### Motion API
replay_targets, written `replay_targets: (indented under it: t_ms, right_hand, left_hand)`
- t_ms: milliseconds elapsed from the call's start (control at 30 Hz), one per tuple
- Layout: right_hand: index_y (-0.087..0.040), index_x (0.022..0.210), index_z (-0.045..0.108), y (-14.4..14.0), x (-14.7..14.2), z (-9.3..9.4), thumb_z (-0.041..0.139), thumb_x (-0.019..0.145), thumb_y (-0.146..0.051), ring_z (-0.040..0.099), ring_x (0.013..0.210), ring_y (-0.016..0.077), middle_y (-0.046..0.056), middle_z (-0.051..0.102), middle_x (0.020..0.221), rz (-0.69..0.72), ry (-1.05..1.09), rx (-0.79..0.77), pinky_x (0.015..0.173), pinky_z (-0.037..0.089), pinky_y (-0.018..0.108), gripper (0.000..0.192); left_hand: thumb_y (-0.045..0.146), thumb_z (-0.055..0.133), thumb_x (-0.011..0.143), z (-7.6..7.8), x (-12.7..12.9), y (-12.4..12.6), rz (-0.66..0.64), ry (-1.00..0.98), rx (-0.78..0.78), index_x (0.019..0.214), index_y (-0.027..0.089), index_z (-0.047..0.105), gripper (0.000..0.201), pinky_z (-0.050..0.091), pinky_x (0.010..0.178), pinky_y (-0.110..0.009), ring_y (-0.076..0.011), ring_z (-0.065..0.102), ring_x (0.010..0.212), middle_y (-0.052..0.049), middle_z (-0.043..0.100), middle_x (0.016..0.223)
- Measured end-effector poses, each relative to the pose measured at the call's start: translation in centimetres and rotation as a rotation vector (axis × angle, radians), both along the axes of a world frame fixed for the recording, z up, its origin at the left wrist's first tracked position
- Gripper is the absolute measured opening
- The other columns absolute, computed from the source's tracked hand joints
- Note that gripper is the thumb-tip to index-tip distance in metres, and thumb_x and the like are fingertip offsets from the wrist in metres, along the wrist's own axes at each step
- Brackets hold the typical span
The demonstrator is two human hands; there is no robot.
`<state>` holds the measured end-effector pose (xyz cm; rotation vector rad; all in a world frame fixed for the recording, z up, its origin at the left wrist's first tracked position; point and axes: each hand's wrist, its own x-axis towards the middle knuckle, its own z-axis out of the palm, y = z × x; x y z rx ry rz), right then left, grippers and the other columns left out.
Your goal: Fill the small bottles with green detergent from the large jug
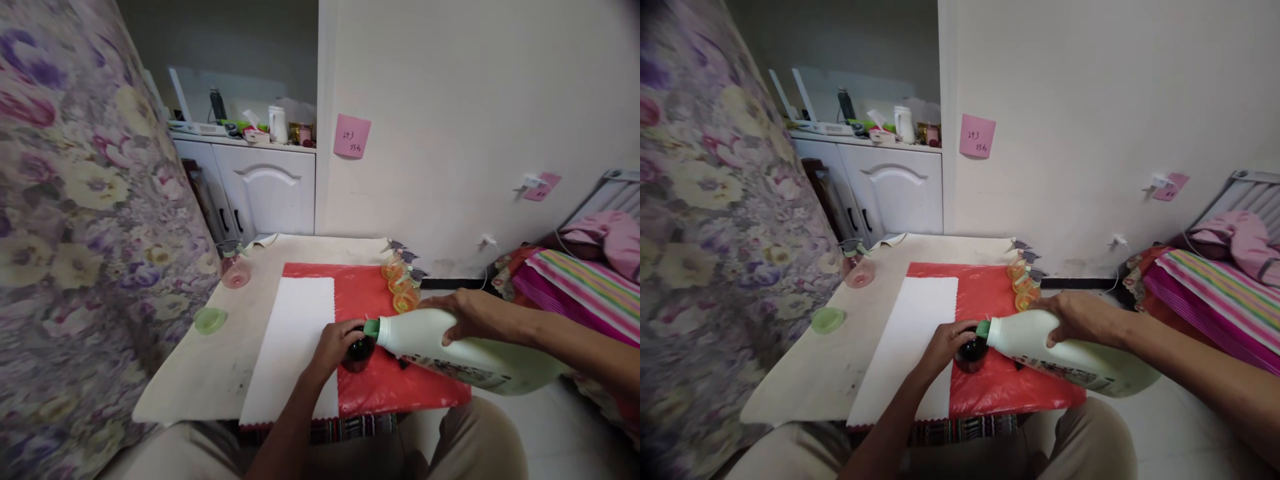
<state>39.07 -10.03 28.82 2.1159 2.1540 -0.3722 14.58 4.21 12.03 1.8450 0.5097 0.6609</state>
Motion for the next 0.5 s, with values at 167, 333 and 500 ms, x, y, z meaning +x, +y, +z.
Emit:
replay_targets:
  t_ms: [167, 333, 500]
  right_hand:
    - [-0.032, 0.129, 0.053, -0.05, 0.08, -0.03, 0.072, 0.067, -0.036, 0.069, 0.084, 0.0294, 0.004, 0.074, 0.094, 0.013, -0.011, -0.009, 0.066, 0.045, 0.029, 0.065]
    - [-0.033, 0.130, 0.052, -0.06, 0.13, 0.03, 0.072, 0.068, -0.038, 0.068, 0.088, 0.0308, 0.005, 0.073, 0.099, 0.022, 0.002, -0.011, 0.068, 0.046, 0.031, 0.066]
    - [-0.032, 0.132, 0.050, -0.04, 0.15, 0.13, 0.072, 0.068, -0.037, 0.068, 0.087, 0.0294, 0.005, 0.073, 0.098, 0.044, 0.037, -0.015, 0.069, 0.046, 0.031, 0.067]
  left_hand:
    - [0.027, 0.057, 0.081, 0.06, 0.04, -0.02, 0.018, 0.010, 0.012, 0.111, 0.027, 0.069, 0.032, 0.046, 0.088, -0.025, -0.0181, 0.066, 0.097, 0.002, 0.073, 0.109]
    - [0.029, 0.056, 0.081, -0.07, 0.05, -0.07, 0.019, 0.004, 0.003, 0.111, 0.027, 0.068, 0.033, 0.047, 0.089, -0.026, -0.0186, 0.066, 0.099, 0.002, 0.072, 0.110]
    - [0.030, 0.056, 0.080, -0.05, 0.14, 0.05, 0.021, 0.027, 0.008, 0.108, 0.026, 0.070, 0.031, 0.047, 0.089, -0.026, -0.0185, 0.066, 0.098, 0.002, 0.073, 0.105]
